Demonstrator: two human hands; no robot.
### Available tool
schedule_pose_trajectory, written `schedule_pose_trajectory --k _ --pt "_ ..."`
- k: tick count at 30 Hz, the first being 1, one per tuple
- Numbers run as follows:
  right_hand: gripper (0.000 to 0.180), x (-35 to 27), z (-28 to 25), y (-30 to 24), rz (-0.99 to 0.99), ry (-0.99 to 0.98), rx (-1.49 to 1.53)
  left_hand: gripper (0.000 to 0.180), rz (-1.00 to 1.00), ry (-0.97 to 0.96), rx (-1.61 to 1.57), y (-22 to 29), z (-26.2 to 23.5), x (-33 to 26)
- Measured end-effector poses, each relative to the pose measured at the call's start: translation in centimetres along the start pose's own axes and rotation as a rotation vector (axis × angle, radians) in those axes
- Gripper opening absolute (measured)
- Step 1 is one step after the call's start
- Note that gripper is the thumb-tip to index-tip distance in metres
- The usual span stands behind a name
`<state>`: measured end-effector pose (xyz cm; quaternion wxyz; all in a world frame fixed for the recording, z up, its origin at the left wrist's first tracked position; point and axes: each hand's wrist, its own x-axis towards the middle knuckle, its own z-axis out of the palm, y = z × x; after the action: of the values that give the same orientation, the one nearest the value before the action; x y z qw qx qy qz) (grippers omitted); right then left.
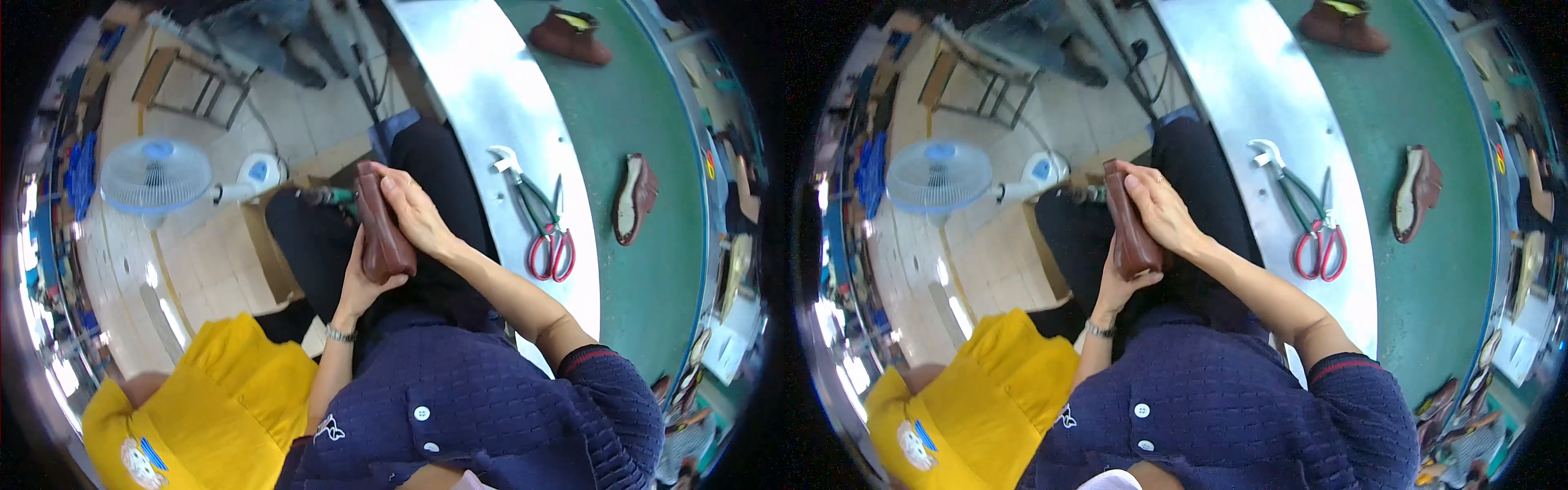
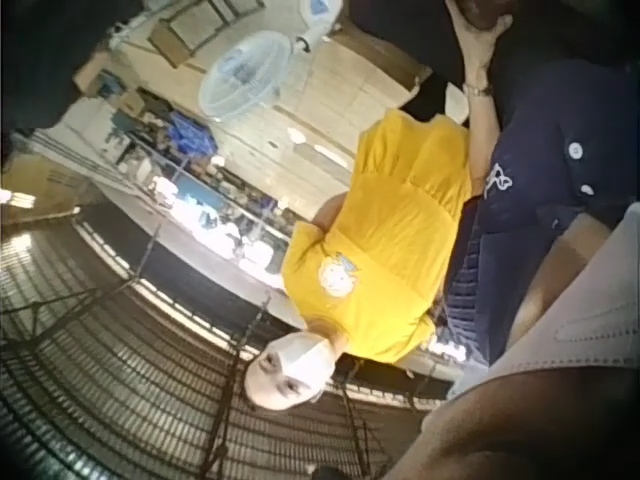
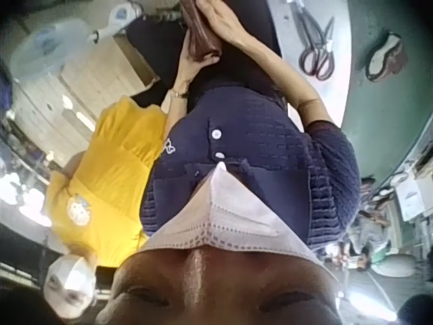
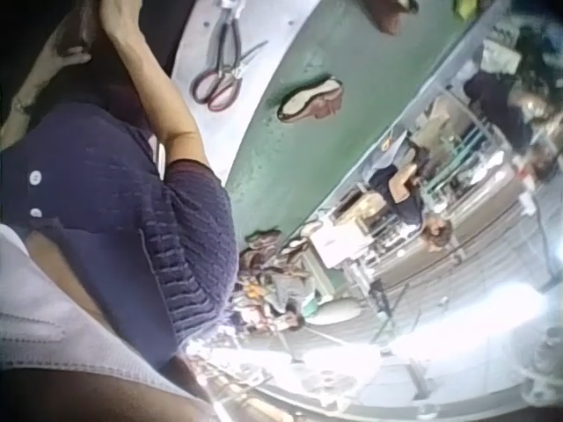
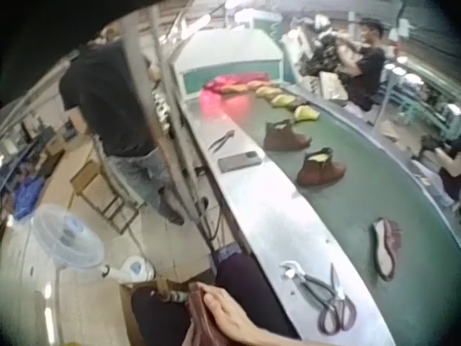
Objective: Trim and finish shoes on an industrial production line.
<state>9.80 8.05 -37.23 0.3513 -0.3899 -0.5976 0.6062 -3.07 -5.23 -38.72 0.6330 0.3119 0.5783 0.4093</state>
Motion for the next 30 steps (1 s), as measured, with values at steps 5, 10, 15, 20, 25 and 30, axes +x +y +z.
schedule_pose_trajectory --k 5,10,15,20,25,30 --pt "0.080 -1.8 -5.4 -1.3 -0.007 -0.228 0.301 0.086 -0.101 0.073 -0.018 3.8 -1.6 -0.7" --pt "0.100 -6.8 -9.2 -6.7 -0.092 -0.233 0.271 0.065 0.248 -0.072 -0.312 11.9 2.5 2.4" --pt "0.070 -8.2 -13.2 -7.2 -0.075 0.353 0.399 0.076 0.376 -0.471 0.320 14.8 8.4 5.8" --pt "0.049 -7.3 -21.4 -5.3 -0.130 1.000 0.111 0.063 0.371 -0.452 0.525 14.9 7.7 4.5" --pt "0.060 -4.4 -29.6 -2.7 0.156 1.220 -0.431 0.049 0.007 -0.332 0.169 12.2 4.3 3.6" --pt "0.047 1.8 -31.9 -3.0 -0.170 1.102 -1.418 0.048 -0.028 -0.222 0.124 11.1 4.0 2.9"
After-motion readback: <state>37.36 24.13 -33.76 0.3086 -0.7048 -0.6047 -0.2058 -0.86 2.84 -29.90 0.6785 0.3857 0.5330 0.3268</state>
